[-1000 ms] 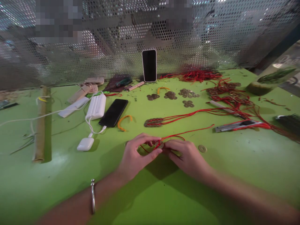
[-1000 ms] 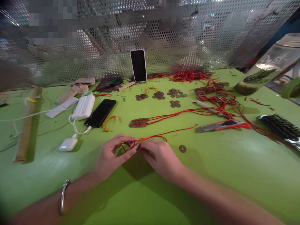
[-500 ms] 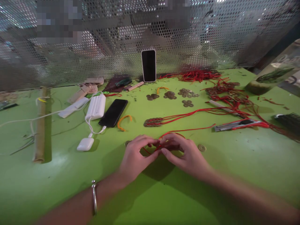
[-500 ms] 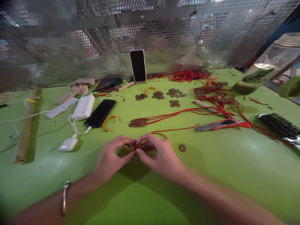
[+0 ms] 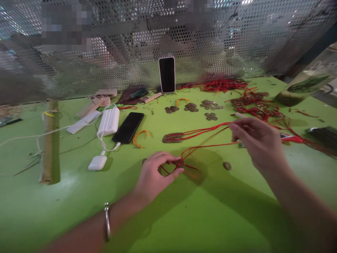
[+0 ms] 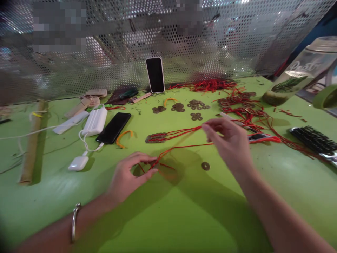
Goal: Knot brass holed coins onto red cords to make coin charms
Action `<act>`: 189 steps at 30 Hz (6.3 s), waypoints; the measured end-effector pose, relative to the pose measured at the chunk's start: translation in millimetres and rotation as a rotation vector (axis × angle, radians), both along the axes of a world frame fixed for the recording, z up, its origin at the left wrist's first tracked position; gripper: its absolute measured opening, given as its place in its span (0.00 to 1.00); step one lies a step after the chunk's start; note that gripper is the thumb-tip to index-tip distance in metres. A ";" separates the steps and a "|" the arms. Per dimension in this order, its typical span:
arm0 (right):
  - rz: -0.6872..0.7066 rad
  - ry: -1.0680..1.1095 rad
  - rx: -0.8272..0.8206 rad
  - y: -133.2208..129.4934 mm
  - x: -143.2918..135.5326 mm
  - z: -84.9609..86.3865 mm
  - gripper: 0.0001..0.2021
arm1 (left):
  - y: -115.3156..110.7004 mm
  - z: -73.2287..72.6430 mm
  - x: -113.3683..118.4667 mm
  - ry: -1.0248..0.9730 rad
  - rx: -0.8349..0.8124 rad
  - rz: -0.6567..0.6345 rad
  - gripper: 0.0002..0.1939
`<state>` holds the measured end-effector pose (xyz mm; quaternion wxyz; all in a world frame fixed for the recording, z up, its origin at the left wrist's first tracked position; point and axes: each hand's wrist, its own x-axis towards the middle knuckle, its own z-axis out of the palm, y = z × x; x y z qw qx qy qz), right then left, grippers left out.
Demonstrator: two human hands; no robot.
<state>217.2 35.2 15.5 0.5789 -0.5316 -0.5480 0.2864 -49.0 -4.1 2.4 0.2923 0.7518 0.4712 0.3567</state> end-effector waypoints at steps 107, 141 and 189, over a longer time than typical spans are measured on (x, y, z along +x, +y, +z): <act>-0.275 -1.230 -0.255 4.7 214.6 -39.9 0.09 | 20.0 -6.6 -17.1 0.417 0.080 -0.056 0.08; 0.591 -1.382 0.241 -10.7 -78.7 -22.8 0.08 | 19.9 -7.1 -23.4 0.575 0.246 -0.178 0.10; 0.541 -0.420 0.071 -31.0 -62.9 -24.4 0.10 | 12.3 3.3 -20.6 0.159 0.508 -0.085 0.16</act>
